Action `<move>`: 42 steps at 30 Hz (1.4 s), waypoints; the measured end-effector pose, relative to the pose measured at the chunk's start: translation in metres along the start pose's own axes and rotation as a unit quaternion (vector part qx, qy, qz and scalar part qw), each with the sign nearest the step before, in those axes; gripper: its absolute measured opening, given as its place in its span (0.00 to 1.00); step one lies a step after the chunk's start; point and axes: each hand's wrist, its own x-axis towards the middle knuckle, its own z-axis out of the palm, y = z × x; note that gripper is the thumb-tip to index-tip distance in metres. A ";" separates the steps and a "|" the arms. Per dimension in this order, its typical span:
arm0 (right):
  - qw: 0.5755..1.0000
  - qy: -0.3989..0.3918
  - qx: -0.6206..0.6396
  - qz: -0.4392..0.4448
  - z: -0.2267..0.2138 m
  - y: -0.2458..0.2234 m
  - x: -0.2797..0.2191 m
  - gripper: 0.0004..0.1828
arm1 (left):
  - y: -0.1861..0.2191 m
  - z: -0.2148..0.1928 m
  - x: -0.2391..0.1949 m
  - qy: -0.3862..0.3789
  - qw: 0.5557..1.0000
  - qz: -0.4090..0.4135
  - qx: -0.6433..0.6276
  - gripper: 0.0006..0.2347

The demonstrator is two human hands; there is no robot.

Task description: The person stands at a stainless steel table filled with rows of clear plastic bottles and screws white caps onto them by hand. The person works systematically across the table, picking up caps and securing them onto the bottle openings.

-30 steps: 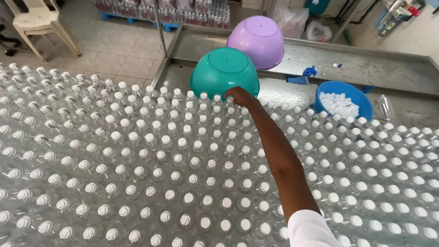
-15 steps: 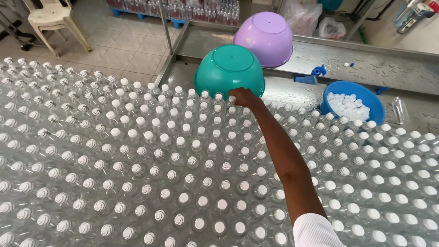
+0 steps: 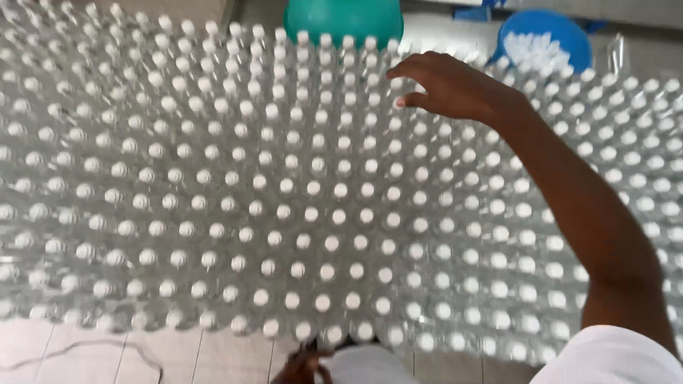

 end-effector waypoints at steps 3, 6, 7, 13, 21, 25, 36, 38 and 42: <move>0.998 -0.024 0.026 -0.043 0.036 -0.125 -0.102 0.39 | 0.145 0.036 -0.053 0.034 0.996 -0.082 0.031 0.19; 0.995 0.028 0.028 -0.092 0.121 -0.207 -0.175 0.48 | 0.171 0.054 -0.068 0.039 0.993 -0.065 0.094 0.19; 0.991 0.052 0.042 -0.119 0.157 -0.233 -0.203 0.50 | 0.169 0.052 -0.075 0.020 0.994 -0.019 0.105 0.21; 0.981 0.091 -0.166 -0.049 0.285 -0.324 -0.253 0.57 | 0.180 0.047 -0.095 -0.002 0.890 0.202 0.409 0.26; 0.972 0.121 -0.199 -0.008 0.343 -0.346 -0.240 0.52 | 0.186 0.048 -0.100 0.032 0.859 0.182 0.477 0.29; 0.978 0.138 -0.155 0.032 0.352 -0.353 -0.238 0.45 | 0.161 0.032 -0.087 0.034 0.850 0.206 0.484 0.29; 0.985 0.133 -0.106 0.034 0.331 -0.374 -0.225 0.45 | 0.123 0.020 -0.079 0.118 0.873 0.257 0.397 0.30; 0.985 0.143 -0.091 0.013 0.328 -0.383 -0.208 0.45 | 0.131 0.017 -0.085 0.159 0.871 0.253 0.389 0.31; 0.984 0.141 -0.105 -0.032 0.345 -0.391 -0.181 0.42 | 0.170 0.029 -0.112 0.195 0.832 0.242 0.460 0.29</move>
